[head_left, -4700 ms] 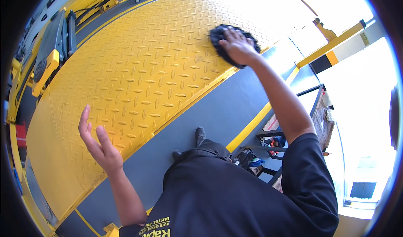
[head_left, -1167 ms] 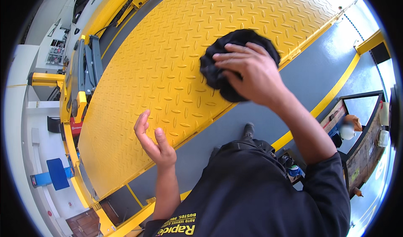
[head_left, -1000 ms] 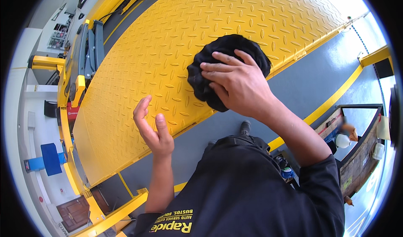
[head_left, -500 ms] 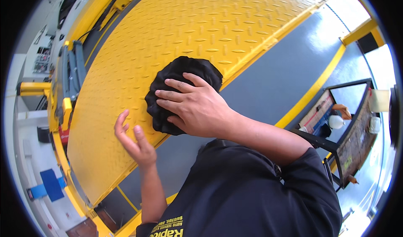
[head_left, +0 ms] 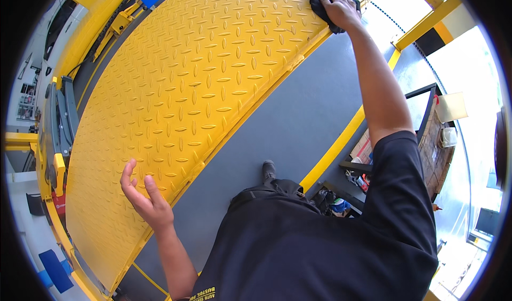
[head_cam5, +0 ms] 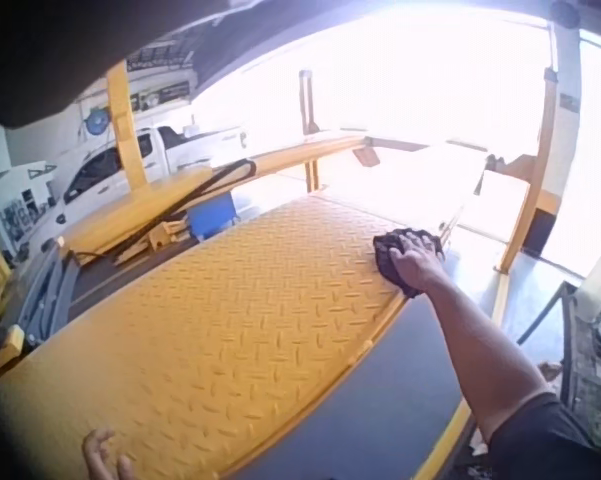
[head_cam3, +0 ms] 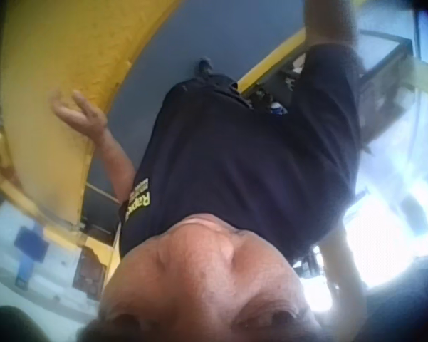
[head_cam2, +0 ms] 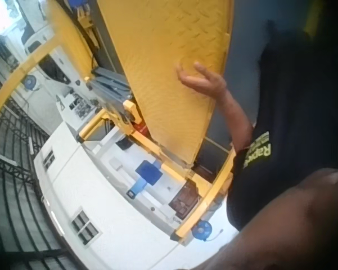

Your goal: The person wipes a yellow metal platform with a black cloth, moving systematically across the flat surface and around a circular turntable. The person also wipes the edges and adjacent yellow structures.

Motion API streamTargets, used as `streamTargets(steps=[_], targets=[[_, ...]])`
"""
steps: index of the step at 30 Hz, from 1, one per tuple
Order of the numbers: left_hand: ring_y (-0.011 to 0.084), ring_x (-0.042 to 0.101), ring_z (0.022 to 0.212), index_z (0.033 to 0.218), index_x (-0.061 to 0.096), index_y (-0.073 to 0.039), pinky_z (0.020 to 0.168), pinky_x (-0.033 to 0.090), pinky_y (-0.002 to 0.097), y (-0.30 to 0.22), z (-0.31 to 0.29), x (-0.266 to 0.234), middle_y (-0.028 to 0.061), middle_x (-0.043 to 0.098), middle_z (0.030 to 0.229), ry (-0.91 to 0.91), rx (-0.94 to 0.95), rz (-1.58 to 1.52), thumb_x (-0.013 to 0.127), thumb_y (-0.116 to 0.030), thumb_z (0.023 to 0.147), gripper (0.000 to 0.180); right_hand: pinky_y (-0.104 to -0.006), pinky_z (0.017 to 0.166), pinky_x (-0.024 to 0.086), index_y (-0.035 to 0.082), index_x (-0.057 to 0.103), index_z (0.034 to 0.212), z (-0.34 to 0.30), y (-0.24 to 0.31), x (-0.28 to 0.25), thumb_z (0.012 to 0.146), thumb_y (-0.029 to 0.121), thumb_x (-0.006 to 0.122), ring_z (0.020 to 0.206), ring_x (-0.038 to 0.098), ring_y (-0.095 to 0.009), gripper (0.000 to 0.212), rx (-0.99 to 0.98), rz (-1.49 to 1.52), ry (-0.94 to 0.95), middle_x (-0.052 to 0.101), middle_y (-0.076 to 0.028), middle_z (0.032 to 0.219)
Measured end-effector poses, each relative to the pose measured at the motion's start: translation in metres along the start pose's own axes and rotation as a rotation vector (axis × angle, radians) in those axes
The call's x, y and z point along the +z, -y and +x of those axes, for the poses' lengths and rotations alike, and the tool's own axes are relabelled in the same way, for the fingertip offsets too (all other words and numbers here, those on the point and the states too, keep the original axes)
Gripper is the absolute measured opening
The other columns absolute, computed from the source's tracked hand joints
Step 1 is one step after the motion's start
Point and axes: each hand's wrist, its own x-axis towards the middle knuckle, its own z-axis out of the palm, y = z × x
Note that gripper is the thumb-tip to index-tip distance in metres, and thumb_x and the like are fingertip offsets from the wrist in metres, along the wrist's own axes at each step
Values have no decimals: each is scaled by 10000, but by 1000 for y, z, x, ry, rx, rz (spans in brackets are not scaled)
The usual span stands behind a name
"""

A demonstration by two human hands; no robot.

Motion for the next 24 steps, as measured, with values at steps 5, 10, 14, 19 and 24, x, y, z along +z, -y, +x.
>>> streamTargets(steps=[5, 10, 14, 19, 24], targets=[[313, 569, 1405, 1518, 516, -53, 1146, 411, 489, -7, 2, 0, 119, 630, 1520, 4, -28, 9, 547, -247, 1144, 423, -687, 1334, 167, 153, 509, 1654, -117, 108, -52, 1073, 563, 493, 1669, 294, -360, 710, -68, 196, 20, 430, -76, 1767], [318, 575, 1395, 1506, 530, -48, 1149, 416, 492, -6, 1, 0, 124, 636, 1507, 32, -50, 28, 554, -255, 1142, 419, -620, 1331, 191, 157, 660, 1513, -315, 208, -115, 970, 421, 734, 1582, 446, -285, 608, -617, 574, 45, 578, -39, 1651], [319, 577, 1391, 1501, 533, -46, 1144, 420, 494, -5, 0, -4, 126, 636, 1506, 54, -56, 21, 559, -255, 1139, 419, -482, 1212, 349, 256, 766, 1359, -298, 190, -104, 846, 287, 819, 1430, 610, -198, 516, -856, 847, 83, 699, 54, 1515], [323, 582, 1375, 1491, 544, -44, 1132, 429, 490, -11, 6, -1, 132, 639, 1487, 52, -23, 11, 568, -252, 1135, 413, -433, 1128, 470, 148, 832, 1183, -128, 81, -50, 960, 294, 742, 1279, 717, -267, 281, -566, 529, -344, 806, -12, 1330], [357, 599, 1335, 1451, 575, -22, 1117, 467, 471, -5, 3, 1, 165, 650, 1440, 33, 18, 32, 596, -259, 1124, 405, -466, 1345, 259, 229, 495, 1689, 6, -2, -20, 1096, 636, 447, 1637, 392, -245, 721, -207, -19, 33, 442, -35, 1770]])
